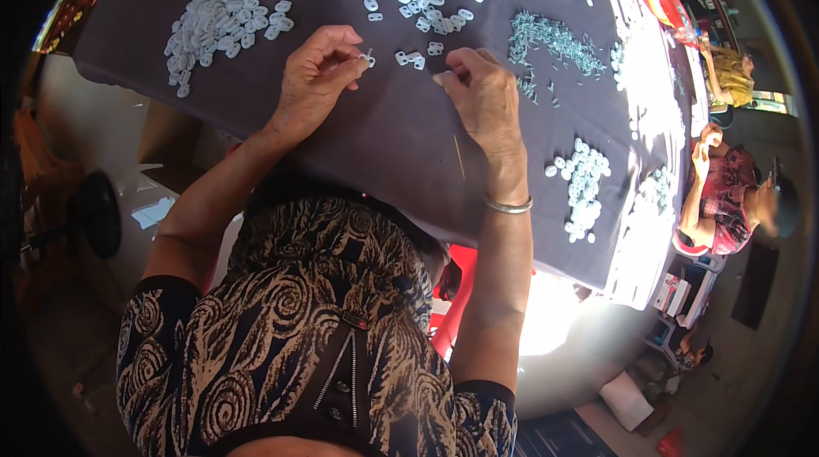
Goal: Assembling small white plastic components by hand on a workshop table.
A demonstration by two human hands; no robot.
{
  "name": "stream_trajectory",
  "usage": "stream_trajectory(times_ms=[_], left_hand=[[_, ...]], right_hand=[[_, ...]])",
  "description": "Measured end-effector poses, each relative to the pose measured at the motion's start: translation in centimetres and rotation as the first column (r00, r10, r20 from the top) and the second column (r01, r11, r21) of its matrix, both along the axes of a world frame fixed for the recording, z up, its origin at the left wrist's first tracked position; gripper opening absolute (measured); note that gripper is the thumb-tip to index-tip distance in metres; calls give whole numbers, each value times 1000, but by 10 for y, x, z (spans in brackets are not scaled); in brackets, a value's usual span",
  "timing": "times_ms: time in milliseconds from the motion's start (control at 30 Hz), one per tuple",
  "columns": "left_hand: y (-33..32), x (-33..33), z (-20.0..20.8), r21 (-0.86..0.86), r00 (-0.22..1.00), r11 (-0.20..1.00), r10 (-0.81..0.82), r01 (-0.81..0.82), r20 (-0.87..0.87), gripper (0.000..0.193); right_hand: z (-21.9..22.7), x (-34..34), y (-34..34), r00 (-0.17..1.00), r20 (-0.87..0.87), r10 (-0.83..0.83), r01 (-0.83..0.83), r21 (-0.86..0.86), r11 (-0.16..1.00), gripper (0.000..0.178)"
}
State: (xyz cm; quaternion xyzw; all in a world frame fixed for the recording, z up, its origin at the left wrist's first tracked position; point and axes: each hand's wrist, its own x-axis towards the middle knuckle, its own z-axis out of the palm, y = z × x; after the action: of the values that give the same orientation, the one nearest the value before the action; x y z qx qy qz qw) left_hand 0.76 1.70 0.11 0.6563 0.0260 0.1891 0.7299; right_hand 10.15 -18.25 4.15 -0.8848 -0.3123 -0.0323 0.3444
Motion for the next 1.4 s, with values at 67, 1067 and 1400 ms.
stream_trajectory(times_ms=[67, 1067, 1400], left_hand=[[1, 1, -2, -9, 1000, 1000, 3, -2, 5, 24], [-3, 0, -3, -50, 1000, 999, 6, -5, 15, 22], [-2, 3, -3, -19, 999, 999, 33, -33, 34, 21]], right_hand=[[4, -2, 8, 999, 18, 28, -27, -35, 999, 14], [-21, 2, 26, 973, 230, 2, -6, 18, 1000, 15], [-19, -2, 44, 964, 243, 111, -123, 33, 992, 16]])
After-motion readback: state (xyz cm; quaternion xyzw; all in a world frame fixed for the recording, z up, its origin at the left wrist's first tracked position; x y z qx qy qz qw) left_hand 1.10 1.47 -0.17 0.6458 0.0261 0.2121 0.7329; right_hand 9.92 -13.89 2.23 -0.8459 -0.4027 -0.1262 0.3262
